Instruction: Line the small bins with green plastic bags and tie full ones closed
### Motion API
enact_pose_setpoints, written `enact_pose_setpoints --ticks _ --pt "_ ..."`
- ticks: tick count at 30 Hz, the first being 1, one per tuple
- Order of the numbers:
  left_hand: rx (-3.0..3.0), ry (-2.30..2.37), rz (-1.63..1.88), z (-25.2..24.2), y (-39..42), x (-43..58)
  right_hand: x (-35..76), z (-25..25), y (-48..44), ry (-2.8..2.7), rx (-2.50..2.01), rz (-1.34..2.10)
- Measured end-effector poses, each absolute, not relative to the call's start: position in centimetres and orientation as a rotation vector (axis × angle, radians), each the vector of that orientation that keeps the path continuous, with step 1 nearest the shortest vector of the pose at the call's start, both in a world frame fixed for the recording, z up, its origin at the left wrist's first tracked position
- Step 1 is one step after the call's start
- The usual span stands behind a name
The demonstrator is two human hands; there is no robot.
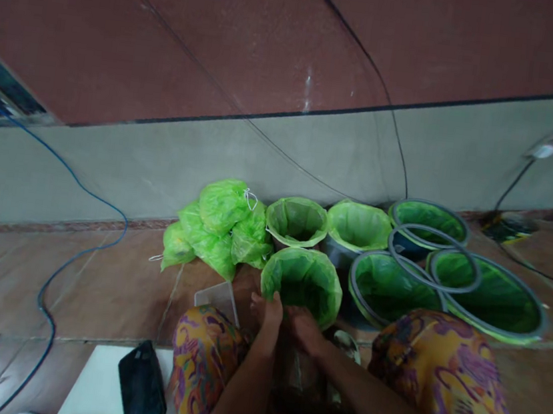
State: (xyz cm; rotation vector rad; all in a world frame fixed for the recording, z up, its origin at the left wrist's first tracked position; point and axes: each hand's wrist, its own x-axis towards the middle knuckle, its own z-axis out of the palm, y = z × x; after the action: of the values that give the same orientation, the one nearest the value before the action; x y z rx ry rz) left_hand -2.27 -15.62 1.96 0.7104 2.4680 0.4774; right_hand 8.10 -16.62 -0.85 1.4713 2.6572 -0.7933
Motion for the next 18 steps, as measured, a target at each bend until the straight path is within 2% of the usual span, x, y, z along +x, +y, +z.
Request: enact_pose_setpoints --ticks 5,9,18 --pt "1.192 2.309 0.479 5.4 -15.9 -2.4 11.7 3.0 -14.1 2.761 1.412 -0.703" --pt "1.549 2.013 0.325 6.2 -17.3 -1.7 16.7 4.8 -11.6 2.685 1.309 -0.719" --pt "1.84 1.766 -0.013 2.2 -20.0 1.2 20.1 1.5 -11.1 2.778 1.07 -0.803"
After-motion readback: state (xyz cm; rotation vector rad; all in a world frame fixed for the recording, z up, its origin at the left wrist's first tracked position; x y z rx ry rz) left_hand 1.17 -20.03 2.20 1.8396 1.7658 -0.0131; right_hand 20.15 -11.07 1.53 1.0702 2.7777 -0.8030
